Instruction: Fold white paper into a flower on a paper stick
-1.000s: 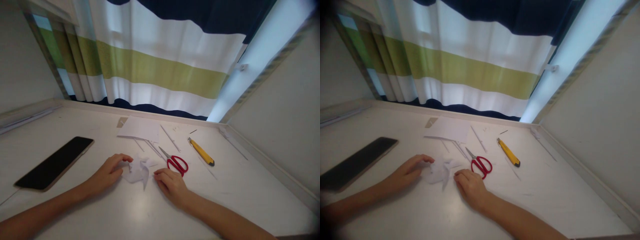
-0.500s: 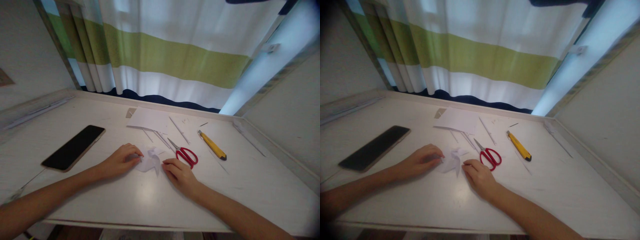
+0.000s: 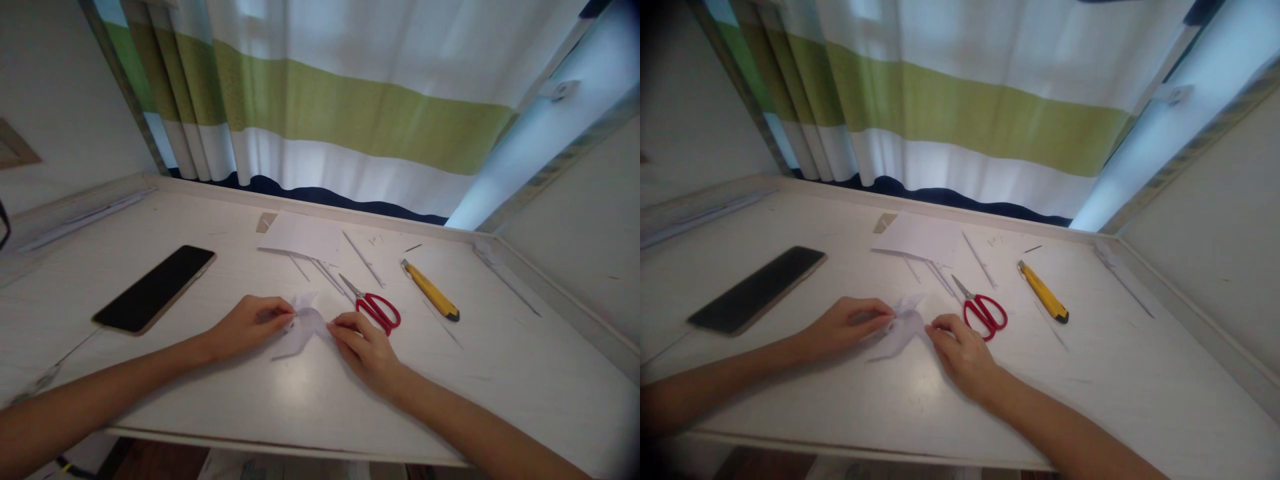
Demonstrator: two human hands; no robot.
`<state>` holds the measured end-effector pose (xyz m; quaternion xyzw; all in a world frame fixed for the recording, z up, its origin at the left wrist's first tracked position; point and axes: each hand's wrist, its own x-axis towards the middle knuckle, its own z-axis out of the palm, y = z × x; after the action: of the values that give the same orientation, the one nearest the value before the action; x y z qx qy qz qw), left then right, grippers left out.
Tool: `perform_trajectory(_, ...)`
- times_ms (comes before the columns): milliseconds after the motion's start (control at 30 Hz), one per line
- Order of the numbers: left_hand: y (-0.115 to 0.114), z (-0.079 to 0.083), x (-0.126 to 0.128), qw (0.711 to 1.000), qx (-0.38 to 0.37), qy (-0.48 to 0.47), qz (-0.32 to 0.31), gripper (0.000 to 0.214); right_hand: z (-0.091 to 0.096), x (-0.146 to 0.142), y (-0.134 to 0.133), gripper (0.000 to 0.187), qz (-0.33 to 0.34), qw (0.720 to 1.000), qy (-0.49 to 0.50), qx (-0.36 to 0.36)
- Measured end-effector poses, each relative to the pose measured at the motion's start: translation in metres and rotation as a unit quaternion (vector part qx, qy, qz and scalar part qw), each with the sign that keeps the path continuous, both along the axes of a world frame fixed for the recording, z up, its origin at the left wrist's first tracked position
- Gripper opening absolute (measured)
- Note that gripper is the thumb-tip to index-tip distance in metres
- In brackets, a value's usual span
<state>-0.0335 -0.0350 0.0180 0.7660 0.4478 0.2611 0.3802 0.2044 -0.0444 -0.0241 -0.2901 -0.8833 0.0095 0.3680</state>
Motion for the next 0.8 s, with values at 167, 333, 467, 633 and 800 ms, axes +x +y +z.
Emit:
perform_trajectory(167, -0.003, -0.006, 0.01, 0.991, -0.092, -0.09, 0.026, 0.021, 0.011, 0.001, -0.003, 0.033, -0.013, 0.999, 0.044, 0.011)
perform_trajectory(333, 0.0, -0.019, 0.011, 0.98, -0.137, -0.136, 0.039, 0.023, 0.033, -0.018, -0.017, 0.031, 0.002, 0.997, 0.079, -0.011)
perform_trajectory(467, -0.003, -0.02, 0.011, 0.971, -0.17, -0.163, 0.027, 0.022, 0.036, -0.035, -0.024, 0.029, 0.031, 0.995, 0.077, -0.054)
perform_trajectory(633, -0.01, -0.019, 0.013, 0.96, -0.212, -0.183, 0.022, 0.023, 0.021, -0.039, -0.025, 0.025, 0.039, 0.991, 0.068, -0.112)
perform_trajectory(800, -0.01, -0.024, 0.011, 0.953, -0.228, -0.199, 0.008, 0.023, 0.011, -0.036, -0.026, 0.023, 0.058, 0.992, 0.046, -0.102)
